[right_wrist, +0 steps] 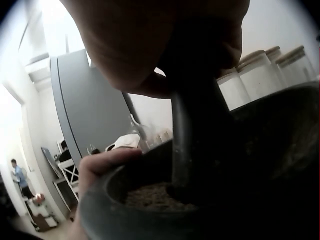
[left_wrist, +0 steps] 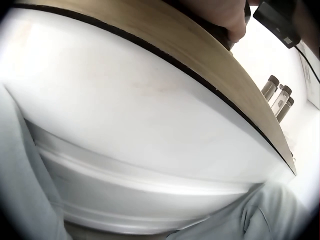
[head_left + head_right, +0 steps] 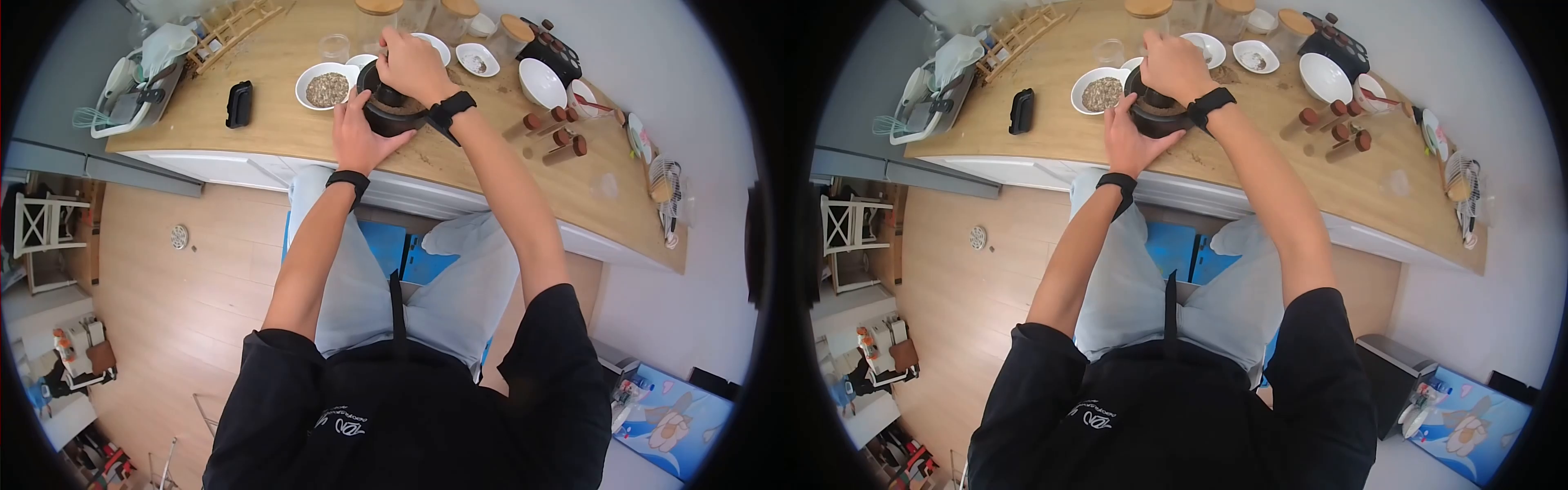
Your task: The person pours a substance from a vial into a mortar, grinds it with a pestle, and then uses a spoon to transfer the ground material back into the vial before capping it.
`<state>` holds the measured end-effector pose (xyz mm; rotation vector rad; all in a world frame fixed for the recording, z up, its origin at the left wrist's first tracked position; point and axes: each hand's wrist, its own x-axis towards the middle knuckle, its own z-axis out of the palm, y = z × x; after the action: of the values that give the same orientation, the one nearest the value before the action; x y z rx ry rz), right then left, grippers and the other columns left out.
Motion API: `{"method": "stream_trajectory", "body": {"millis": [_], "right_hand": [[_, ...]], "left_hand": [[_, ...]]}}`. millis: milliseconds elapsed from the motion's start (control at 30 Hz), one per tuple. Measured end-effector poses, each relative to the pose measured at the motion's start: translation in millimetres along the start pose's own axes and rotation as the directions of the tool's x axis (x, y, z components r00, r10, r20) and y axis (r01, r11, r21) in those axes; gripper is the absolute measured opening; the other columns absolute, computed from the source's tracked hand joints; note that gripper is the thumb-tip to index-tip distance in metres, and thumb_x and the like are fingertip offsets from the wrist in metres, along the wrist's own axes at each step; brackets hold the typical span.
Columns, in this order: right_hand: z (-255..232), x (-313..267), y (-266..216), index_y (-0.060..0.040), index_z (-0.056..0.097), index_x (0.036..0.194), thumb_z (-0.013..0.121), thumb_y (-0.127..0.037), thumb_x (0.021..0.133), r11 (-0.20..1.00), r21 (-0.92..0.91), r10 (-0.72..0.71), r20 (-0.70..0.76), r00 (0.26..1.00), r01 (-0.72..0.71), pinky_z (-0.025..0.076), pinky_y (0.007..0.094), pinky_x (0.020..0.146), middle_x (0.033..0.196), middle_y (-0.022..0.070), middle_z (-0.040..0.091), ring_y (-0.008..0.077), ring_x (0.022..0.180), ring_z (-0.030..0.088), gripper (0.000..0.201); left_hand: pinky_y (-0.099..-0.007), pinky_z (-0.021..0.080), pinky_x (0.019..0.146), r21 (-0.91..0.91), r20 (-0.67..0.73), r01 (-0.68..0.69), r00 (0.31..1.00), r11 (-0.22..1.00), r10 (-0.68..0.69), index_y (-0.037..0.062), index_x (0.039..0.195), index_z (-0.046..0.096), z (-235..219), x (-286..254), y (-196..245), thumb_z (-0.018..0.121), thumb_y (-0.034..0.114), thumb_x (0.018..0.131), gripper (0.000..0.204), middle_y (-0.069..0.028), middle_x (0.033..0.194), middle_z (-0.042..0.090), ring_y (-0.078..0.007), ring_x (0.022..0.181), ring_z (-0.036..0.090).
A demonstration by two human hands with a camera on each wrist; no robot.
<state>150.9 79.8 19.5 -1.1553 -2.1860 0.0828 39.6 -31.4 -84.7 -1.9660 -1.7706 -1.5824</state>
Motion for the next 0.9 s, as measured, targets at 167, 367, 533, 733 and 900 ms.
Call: {"method": "stream_trajectory", "body": {"millis": [167, 367, 533, 733, 900], "right_hand": [[-20, -11, -11, -0.0076, 0.066, 0.109, 0.072, -0.039, 0.087, 0.942, -0.328, -0.031, 0.119, 0.992, 0.069, 0.058, 0.0494, 0.066, 0.104, 0.0195, 0.07, 0.039, 0.081, 0.072, 0.039], [-45, -23, -26, -0.006, 0.072, 0.094, 0.069, -0.06, 0.084, 0.934, -0.339, 0.179, 0.178, 0.968, -0.11, 0.059, 0.0502, 0.073, 0.097, 0.0187, 0.071, 0.04, 0.088, 0.072, 0.055], [-40, -32, -24, -0.0065, 0.075, 0.095, 0.071, -0.053, 0.086, 0.945, -0.313, 0.138, 0.109, 0.984, -0.097, 0.059, 0.0493, 0.069, 0.096, 0.0182, 0.072, 0.0386, 0.084, 0.074, 0.047], [-41, -59, -23, -0.0083, 0.069, 0.085, 0.07, -0.027, 0.091, 0.955, -0.286, 0.064, -0.041, 0.997, -0.073, 0.056, 0.0453, 0.058, 0.085, 0.0145, 0.068, 0.0369, 0.067, 0.071, 0.02], [-39, -72, -4, -0.0095, 0.062, 0.078, 0.073, -0.021, 0.09, 0.973, -0.208, 0.068, -0.154, 0.986, -0.099, 0.051, 0.0474, 0.054, 0.078, 0.0117, 0.061, 0.0369, 0.061, 0.064, 0.02]], "left_hand": [[-0.0438, 0.047, 0.093, 0.115, -0.052, 0.086, 0.995, 0.99, -0.081, 0.005, 0.132, 0.054, 6, -11, 25, 0.096, 0.057, 0.054, 0.103, -0.0186, 0.135, 0.062, -0.0334, 0.104, 0.057], [-0.0475, 0.04, 0.092, 0.151, 0.01, -0.007, 1.0, 0.988, 0.005, 0.011, 0.132, 0.059, 4, -24, 27, 0.087, 0.062, 0.061, 0.092, -0.0181, 0.142, 0.055, -0.0346, 0.11, 0.054], [-0.0507, 0.038, 0.1, 0.114, 0.176, -0.242, 0.959, 0.963, 0.22, 0.0114, 0.137, 0.055, -24, -5, -9, 0.085, 0.062, 0.065, 0.093, -0.0182, 0.145, 0.052, -0.0362, 0.119, 0.051], [-0.053, 0.033, 0.11, -0.033, 0.185, -0.217, 0.958, 0.976, 0.219, 0.0054, 0.144, 0.044, -12, 17, -18, 0.087, 0.064, 0.062, 0.11, -0.0212, 0.157, 0.042, -0.0417, 0.131, 0.046], [-0.0521, 0.034, 0.108, -0.085, 0.207, -0.159, 0.963, 0.984, 0.173, 0.0037, 0.143, 0.043, -2, 17, -10, 0.09, 0.062, 0.058, 0.114, -0.0208, 0.156, 0.044, -0.0398, 0.131, 0.046]]}}
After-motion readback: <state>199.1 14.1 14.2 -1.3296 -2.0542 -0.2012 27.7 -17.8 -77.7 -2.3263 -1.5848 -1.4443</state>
